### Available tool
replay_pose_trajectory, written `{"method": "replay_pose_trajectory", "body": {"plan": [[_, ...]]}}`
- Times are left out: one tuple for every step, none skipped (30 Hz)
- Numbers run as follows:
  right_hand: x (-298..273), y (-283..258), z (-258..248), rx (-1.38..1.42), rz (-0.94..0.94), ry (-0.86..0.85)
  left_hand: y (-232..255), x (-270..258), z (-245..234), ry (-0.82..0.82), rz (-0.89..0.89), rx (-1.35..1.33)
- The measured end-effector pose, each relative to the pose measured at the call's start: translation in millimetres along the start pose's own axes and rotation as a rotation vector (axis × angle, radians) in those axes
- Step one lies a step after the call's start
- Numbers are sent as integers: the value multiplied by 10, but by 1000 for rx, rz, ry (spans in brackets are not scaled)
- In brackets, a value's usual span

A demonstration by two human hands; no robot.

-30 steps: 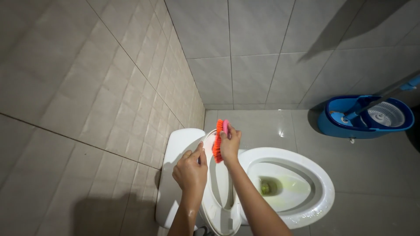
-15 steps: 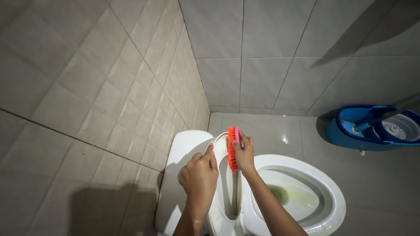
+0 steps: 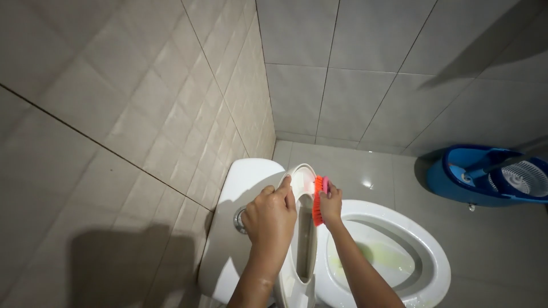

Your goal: The person scrubs the toilet seat, lid, and bowl using a pink sponge. They lift the lid to clean underneath and continue scrubbing the exterior and interior surfaces.

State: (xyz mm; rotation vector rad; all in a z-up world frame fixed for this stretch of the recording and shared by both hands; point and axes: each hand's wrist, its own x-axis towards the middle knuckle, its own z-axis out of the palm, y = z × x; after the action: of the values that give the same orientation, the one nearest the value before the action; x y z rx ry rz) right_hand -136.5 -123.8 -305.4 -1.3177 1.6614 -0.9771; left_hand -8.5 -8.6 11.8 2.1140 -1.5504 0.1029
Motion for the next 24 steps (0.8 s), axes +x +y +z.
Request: {"method": "replay_pose_trajectory", "body": {"plan": [[30,40,16,1,-3,4,-6,13,3,3,3,-2],[59,73,23,30,121,-22,-5,27,-1,-8,-2,-7],[84,115,17,58,246,-47,2,36,-2,-22,-7,-14],[72,215,32,57,244,-44,8,33,-9,-21,-6,-17],[69,302,78,-53,148,-31,2,46,-20,-48,-22,-9],[71,394,124,-162,52,-19,-2,59,-24,-75,-38,0],[30,367,94,-162,55,-17,-7,66,-10,-77,-36,0],[-5,348,66,-85,38,-33,-13,74,15,-76,-41,-1],[-116,367,35,-11,33,-54,-31,47,37,-87,-51,1],[-141,571,65,-14,48,-57,-39,29,35,-102,-52,4],[-139,744,84,16,133,-73,-25,28,18,-79,-44,4],[-148,907,102,45,217,-89,-11,26,-12,-56,-36,4],[-137,942,95,44,213,-83,-18,40,-4,-53,-33,-1],[-132,974,89,9,244,-125,-26,52,-4,-52,-37,3],[-134,999,78,-24,275,-171,-20,56,-15,-51,-42,11],[-95,858,23,-23,270,-169,-4,60,-15,-47,-41,9],[-81,724,15,25,234,-159,-18,65,-13,-34,-30,11],[-63,596,7,74,198,-149,-32,71,-3,-21,-19,13],[-69,491,-36,74,206,-152,-30,54,15,-29,-21,17],[-71,386,-79,115,150,-146,-27,37,35,-6,-12,3],[-102,285,-106,157,99,-137,-41,18,47,12,1,-9],[-154,407,-71,159,112,-138,-71,-16,40,0,2,-4],[-78,479,-60,54,65,-138,-76,-3,46,3,-3,-13],[-7,541,-56,-52,18,-137,-78,9,43,7,-7,-21]]}}
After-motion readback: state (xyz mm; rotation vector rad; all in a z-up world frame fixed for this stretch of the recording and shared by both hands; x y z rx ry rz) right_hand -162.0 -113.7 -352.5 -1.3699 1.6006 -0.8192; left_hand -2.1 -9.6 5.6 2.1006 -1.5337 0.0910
